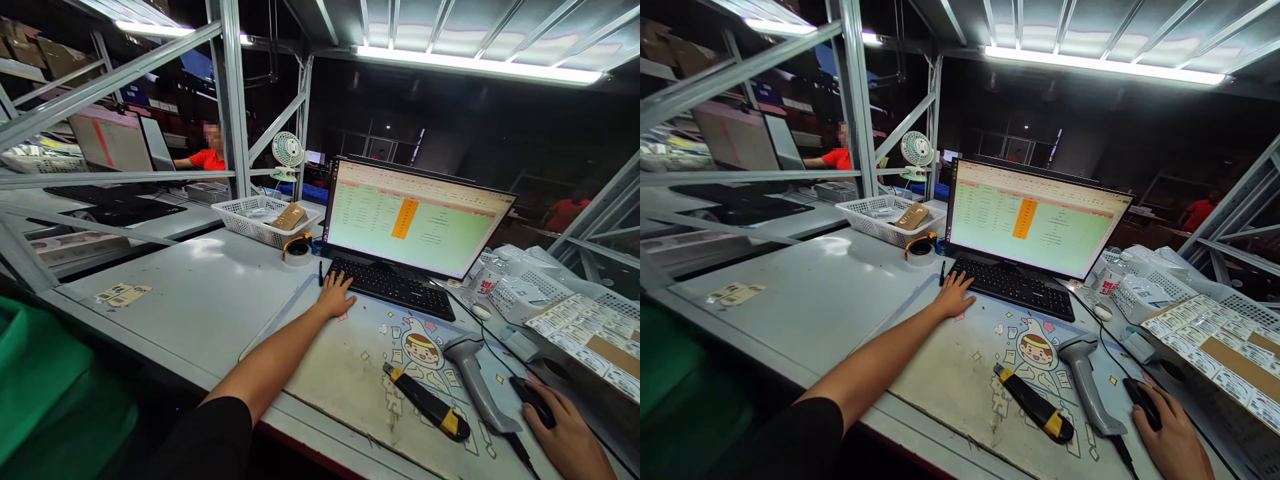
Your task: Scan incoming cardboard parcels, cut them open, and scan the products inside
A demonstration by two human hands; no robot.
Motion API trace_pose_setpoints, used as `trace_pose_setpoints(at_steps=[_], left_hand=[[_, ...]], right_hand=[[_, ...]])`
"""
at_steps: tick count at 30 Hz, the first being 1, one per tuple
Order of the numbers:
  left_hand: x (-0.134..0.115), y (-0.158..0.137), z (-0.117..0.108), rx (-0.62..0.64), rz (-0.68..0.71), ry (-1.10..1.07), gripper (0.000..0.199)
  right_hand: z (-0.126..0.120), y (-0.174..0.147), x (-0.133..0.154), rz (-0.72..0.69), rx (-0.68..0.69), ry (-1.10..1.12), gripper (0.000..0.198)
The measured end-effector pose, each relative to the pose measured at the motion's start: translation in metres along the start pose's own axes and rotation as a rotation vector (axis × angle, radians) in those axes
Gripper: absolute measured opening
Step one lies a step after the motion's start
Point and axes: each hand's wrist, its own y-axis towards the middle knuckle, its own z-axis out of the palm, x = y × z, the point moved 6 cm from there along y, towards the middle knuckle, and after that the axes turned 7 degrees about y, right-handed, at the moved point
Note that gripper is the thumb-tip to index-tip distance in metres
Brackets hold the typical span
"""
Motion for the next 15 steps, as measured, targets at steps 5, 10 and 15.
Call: trace_pose_setpoints(at_steps=[5, 10, 15], left_hand=[[-0.0003, 0.0006, -0.0003, -0.004, 0.000, 0.003, 0.078], [-0.0001, 0.0002, -0.0001, -0.011, -0.001, 0.005, 0.078], [0.0004, -0.0002, -0.0001, -0.004, 0.009, -0.007, 0.079]], right_hand=[[-0.0002, 0.0011, -0.0015, 0.011, -0.004, 0.008, 0.068], [-0.0007, 0.0014, -0.0014, -0.017, -0.039, 0.032, 0.064], [-0.0006, 0.0023, -0.0026, 0.009, -0.015, 0.024, 0.069]])
